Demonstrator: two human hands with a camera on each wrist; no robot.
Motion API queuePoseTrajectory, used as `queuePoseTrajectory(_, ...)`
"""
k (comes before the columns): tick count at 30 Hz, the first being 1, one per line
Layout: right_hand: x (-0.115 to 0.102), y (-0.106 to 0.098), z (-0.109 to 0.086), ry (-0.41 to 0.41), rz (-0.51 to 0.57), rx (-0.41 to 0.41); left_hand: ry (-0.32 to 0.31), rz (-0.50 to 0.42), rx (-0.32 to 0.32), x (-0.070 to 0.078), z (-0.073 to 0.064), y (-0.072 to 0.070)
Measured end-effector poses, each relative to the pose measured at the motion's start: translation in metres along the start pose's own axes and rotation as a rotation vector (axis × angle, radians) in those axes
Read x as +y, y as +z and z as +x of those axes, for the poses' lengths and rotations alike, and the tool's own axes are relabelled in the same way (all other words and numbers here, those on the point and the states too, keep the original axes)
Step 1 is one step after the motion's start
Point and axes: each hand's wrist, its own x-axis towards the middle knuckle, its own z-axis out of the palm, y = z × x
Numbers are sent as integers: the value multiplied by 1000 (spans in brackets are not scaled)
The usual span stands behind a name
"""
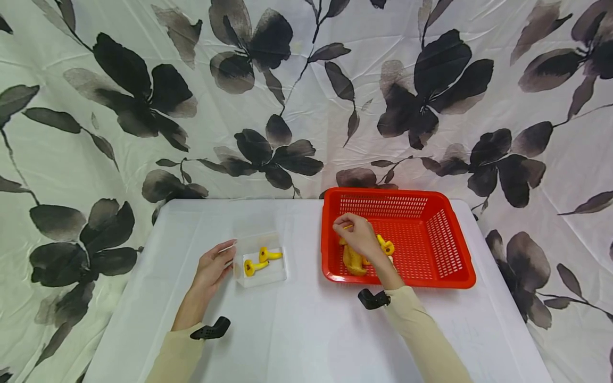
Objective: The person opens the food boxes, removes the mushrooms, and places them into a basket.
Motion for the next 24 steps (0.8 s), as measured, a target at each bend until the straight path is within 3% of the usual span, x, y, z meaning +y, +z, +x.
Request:
queuePoseTrajectory(14, -29, 45, 16, -8, 67, -30, -1, 8, -1, 2, -2, 1)
queuePoseTrajectory(24, -45, 80, 25, -71, 92, -68, -8, 15, 16, 1, 0, 1)
